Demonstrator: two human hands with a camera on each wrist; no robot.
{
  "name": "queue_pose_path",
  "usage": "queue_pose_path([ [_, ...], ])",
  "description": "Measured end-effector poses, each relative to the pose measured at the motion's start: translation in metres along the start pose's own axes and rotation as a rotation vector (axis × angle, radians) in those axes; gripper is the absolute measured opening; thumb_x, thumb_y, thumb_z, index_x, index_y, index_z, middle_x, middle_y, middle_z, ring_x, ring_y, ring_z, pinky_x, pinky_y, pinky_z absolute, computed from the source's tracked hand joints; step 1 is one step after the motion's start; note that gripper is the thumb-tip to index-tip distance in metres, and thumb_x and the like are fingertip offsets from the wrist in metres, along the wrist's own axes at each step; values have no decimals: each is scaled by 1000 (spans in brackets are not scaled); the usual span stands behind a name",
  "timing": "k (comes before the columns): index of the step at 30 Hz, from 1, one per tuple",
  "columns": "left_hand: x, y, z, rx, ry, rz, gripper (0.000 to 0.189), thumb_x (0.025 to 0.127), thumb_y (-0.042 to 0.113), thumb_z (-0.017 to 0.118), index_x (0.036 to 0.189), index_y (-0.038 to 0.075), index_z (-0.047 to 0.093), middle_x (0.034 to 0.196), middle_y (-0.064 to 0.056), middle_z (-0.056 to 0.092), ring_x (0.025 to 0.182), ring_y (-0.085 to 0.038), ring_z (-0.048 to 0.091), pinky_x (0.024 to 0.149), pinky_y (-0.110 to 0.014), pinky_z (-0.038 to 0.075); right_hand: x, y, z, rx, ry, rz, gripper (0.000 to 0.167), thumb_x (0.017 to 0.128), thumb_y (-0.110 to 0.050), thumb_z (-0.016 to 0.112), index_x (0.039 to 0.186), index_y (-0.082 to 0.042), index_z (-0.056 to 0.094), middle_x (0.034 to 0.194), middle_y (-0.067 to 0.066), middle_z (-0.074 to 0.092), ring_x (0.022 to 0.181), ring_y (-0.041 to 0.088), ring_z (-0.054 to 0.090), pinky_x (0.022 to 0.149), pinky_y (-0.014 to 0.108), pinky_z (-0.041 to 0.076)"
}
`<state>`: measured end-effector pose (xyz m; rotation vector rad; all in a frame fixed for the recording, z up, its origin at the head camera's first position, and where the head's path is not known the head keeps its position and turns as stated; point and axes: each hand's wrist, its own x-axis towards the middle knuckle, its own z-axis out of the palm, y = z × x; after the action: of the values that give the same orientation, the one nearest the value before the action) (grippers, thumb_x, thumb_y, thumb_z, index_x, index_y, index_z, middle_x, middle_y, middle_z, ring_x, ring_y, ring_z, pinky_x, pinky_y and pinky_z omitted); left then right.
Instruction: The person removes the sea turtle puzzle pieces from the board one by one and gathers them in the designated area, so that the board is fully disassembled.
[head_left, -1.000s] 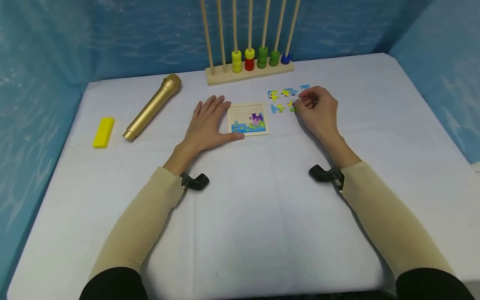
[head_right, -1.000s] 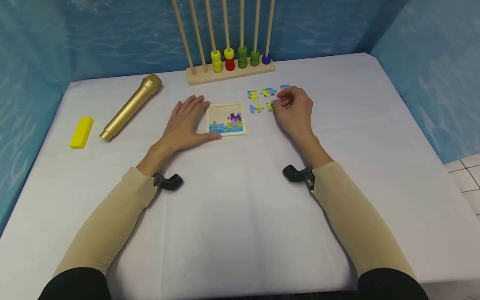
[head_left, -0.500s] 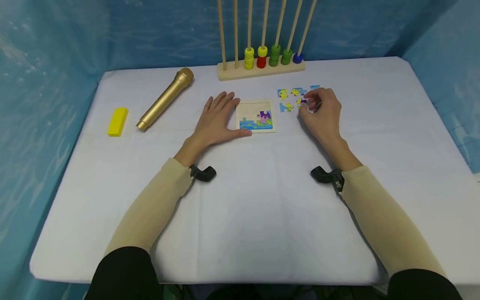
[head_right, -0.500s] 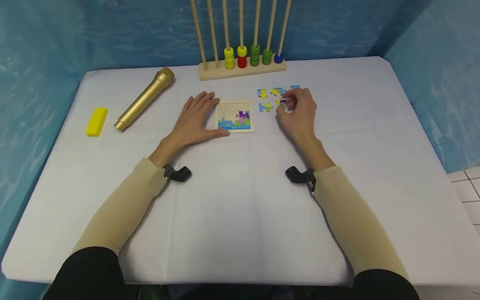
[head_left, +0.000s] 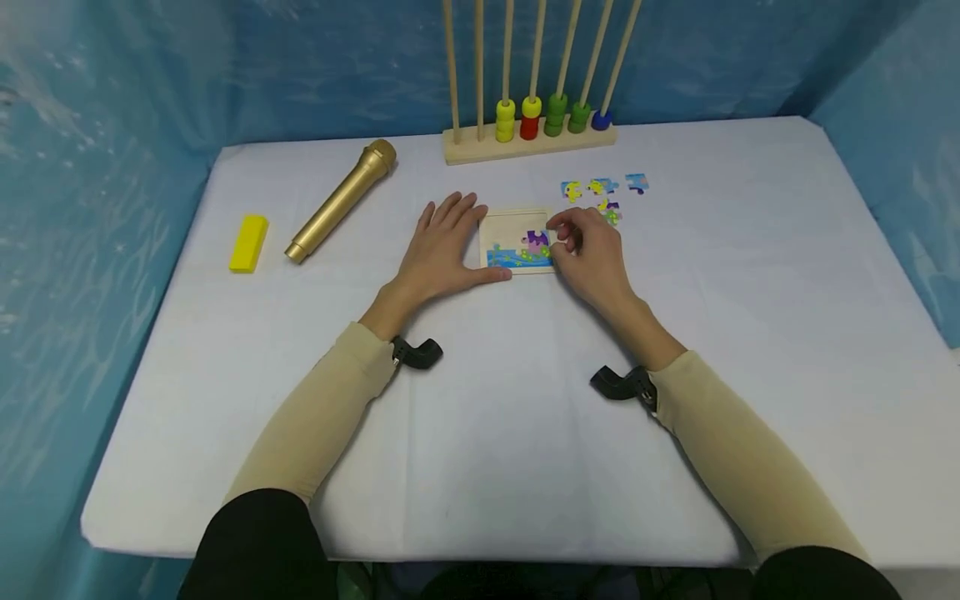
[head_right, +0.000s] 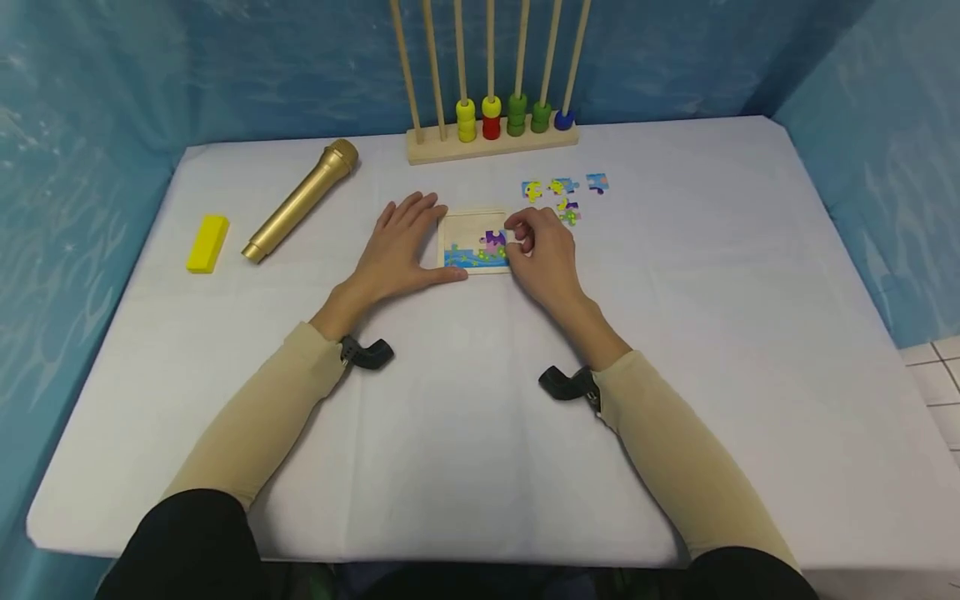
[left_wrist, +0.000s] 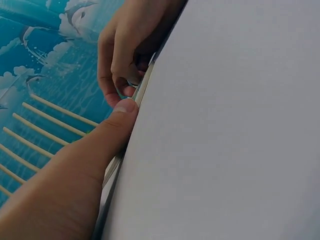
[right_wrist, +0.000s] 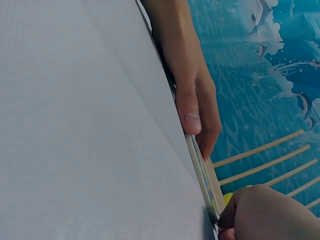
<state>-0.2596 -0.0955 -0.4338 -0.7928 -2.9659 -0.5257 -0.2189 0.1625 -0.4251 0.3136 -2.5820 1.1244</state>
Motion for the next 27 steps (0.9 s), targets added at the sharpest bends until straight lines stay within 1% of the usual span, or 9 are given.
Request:
queue_pose_path([
  [3, 1, 2, 1, 0, -7, 22, 113, 80, 87, 63, 167, 22, 31, 177, -1, 21, 165, -21, 7, 134, -49, -2, -3, 1, -2, -31, -19, 2, 25, 89, 2, 59, 111, -1, 71, 95, 14, 57, 86, 25, 49, 79, 33, 33],
  [5, 2, 3, 1, -1, 3, 36, 113, 80, 87, 63, 167, 22, 32, 176, -2, 22, 165, -22, 8, 134, -49, -1, -3, 0, -4, -41, -19, -5, 25, 89, 3, 58, 111, 0, 71, 95, 15, 56, 87, 26, 49, 79, 33, 32],
  [7, 3, 3, 0, 0, 9, 37, 113, 80, 87, 63, 166, 22, 32, 176, -2, 22, 165, -22, 8, 134, -50, -1, -2, 0, -4, -44, -35, 0, 23, 92, 0, 58, 112, 1, 69, 97, 16, 54, 88, 27, 48, 79, 34, 32],
  [9, 2, 2, -1, 0, 9, 30, 112, 81, 86, 64, 166, 21, 32, 176, -3, 23, 165, -22, 9, 134, -50, 0, 0, -1, -2, -58, -75, 12, 22, 96, -8, 63, 115, 1, 68, 100, 16, 53, 88, 28, 48, 78, 34, 33],
  [10, 1, 1, -1, 3, 6, 24, 112, 81, 86, 64, 166, 21, 32, 176, -3, 22, 165, -22, 9, 134, -50, 0, 1, -2, -1, -66, -98, 20, 24, 97, -12, 66, 117, 1, 67, 101, 16, 52, 89, 28, 48, 78, 35, 34],
  [12, 0, -2, -1, 7, 1, 15, 112, 81, 85, 65, 166, 21, 32, 176, -3, 22, 165, -22, 8, 134, -50, 0, 4, -2, 2, -83, -143, 31, 33, 97, -22, 73, 119, 1, 65, 103, 16, 51, 89, 28, 48, 77, 36, 35],
  [14, 0, -3, -1, 9, -1, 12, 112, 81, 85, 65, 166, 21, 32, 176, -3, 23, 165, -22, 8, 134, -50, 0, 6, -3, 3, -97, -166, 40, 42, 96, -29, 79, 121, 1, 63, 103, 16, 50, 89, 29, 49, 76, 37, 35],
  [18, 1, -3, 0, 16, 4, 11, 113, 80, 87, 63, 166, 22, 32, 176, -2, 22, 165, -22, 8, 134, -49, -1, 7, -4, 2, -99, -173, 50, 44, 94, -29, 81, 121, 2, 63, 102, 16, 49, 89, 29, 49, 76, 37, 35],
  [27, 0, -1, -1, 2, -6, 12, 110, 81, 85, 65, 166, 21, 33, 176, -3, 23, 165, -22, 8, 134, -49, 0, 9, -2, 2, -86, -209, 97, 47, 96, -31, 80, 124, 1, 62, 106, 15, 49, 92, 29, 48, 78, 36, 35],
])
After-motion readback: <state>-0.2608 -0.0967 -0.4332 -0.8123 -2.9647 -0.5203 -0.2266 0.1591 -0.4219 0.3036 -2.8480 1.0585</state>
